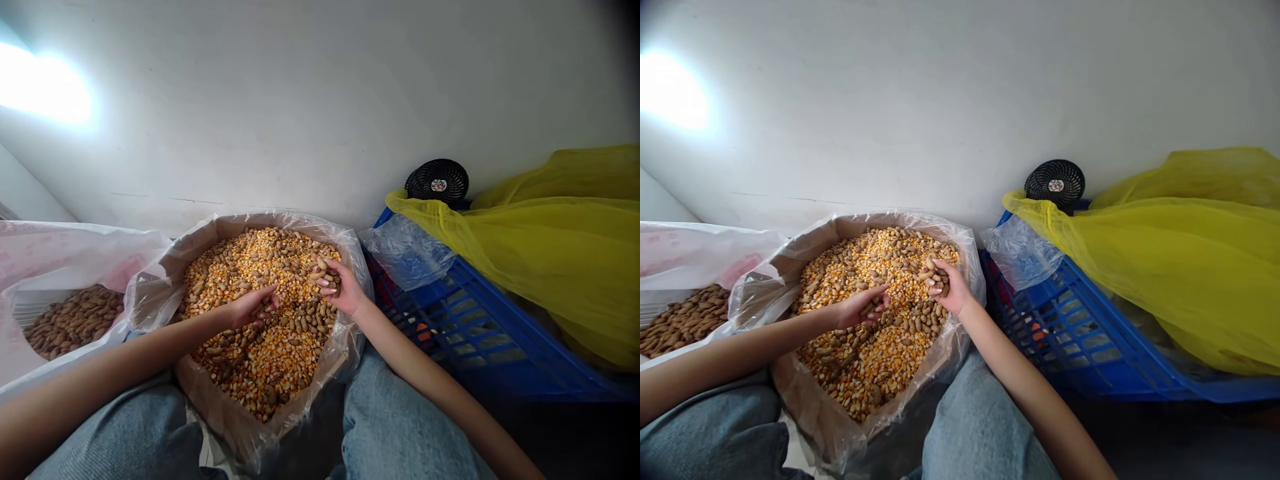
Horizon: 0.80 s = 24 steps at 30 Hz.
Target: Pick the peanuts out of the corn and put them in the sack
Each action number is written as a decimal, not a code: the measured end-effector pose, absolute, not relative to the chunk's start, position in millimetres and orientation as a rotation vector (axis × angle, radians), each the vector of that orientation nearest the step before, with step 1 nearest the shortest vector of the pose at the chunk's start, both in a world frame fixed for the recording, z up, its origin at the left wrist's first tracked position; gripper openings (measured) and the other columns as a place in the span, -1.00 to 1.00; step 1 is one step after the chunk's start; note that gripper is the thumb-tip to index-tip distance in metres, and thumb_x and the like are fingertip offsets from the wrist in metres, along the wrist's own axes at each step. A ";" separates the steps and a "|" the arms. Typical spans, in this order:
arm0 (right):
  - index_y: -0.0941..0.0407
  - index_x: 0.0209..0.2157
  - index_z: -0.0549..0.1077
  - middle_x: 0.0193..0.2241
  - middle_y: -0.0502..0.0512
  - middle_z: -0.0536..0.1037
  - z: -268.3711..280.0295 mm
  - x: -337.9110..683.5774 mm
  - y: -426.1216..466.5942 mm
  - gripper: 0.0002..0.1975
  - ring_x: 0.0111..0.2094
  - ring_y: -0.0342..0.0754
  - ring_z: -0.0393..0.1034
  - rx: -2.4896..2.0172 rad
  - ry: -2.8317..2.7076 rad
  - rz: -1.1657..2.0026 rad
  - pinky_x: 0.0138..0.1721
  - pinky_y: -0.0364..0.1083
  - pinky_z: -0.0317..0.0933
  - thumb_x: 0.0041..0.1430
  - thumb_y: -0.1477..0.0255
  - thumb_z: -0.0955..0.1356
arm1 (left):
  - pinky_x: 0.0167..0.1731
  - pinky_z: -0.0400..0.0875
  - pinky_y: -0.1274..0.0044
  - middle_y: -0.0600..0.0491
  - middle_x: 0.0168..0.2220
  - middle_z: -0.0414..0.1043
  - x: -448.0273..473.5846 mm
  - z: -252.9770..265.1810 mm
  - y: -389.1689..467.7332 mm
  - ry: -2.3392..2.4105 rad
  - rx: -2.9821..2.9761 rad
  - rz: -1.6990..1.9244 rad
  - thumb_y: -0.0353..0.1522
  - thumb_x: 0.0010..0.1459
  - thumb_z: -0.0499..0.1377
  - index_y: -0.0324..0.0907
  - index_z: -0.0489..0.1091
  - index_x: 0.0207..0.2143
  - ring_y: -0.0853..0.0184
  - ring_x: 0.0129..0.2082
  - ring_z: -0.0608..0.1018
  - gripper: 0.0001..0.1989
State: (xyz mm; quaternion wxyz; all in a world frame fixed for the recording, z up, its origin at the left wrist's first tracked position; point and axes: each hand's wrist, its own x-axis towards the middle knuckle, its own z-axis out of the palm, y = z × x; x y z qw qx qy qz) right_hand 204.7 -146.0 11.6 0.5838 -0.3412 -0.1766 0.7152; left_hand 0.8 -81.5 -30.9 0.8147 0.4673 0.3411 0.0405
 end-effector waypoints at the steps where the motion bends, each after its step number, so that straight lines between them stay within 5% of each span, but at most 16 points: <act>1: 0.12 -0.30 0.29 -0.54 -0.06 0.33 12.1 205.2 -146.2 -0.81 -0.67 -0.32 0.12 -0.788 -0.430 1.671 -0.80 -0.37 -0.08 -0.04 0.43 0.26 | -0.79 -0.09 0.66 0.21 -0.67 -0.01 1.0 -32.1 -81.9 0.762 1.083 0.061 -0.04 -0.09 0.02 -0.21 0.21 -0.55 0.56 -0.75 0.06 -0.61; 7: 0.06 -0.28 0.28 -0.54 -0.08 0.30 9.6 199.1 -148.1 -0.77 -0.66 -0.30 0.12 -1.041 -0.758 1.620 -0.77 -0.33 -0.16 -0.06 0.35 0.27 | -0.57 0.14 0.59 0.10 -0.55 0.26 4.0 -40.9 -87.9 0.938 2.059 0.008 -0.22 -0.02 0.01 -0.18 0.29 -0.40 0.41 -0.56 0.32 -0.77; 11: 0.10 -0.36 0.30 -0.54 -0.06 0.33 -1.8 190.7 -149.5 -0.76 -0.66 -0.28 0.12 -1.576 -1.274 1.390 -0.71 -0.29 -0.12 -0.08 0.27 0.29 | -0.44 0.22 0.49 -0.03 -0.42 0.39 8.3 -45.8 -99.7 0.918 2.438 -0.148 -0.20 0.04 -0.08 -0.17 0.27 -0.27 0.25 -0.42 0.42 -0.70; 17: 0.09 -0.35 0.40 -0.43 0.08 0.47 -22.3 176.5 -149.7 -0.82 -0.36 -0.04 0.35 -2.069 -2.371 0.452 -0.40 -0.13 0.17 -0.08 0.41 0.28 | -0.39 0.26 0.40 -0.13 -0.37 0.41 14.3 -53.4 -110.4 0.913 2.630 -0.303 -0.24 0.05 -0.12 -0.19 0.23 -0.22 0.15 -0.38 0.46 -0.68; 24: 0.16 -0.37 0.43 -0.33 0.16 0.49 -12.5 162.8 -147.3 -0.78 -0.28 0.03 0.38 -2.171 -2.662 0.327 -0.36 -0.05 0.27 -0.01 0.41 0.21 | -0.40 0.23 0.47 -0.06 -0.38 0.40 7.7 -63.6 -101.9 0.801 2.489 -0.207 -0.26 0.03 -0.14 -0.16 0.22 -0.35 0.21 -0.38 0.44 -0.75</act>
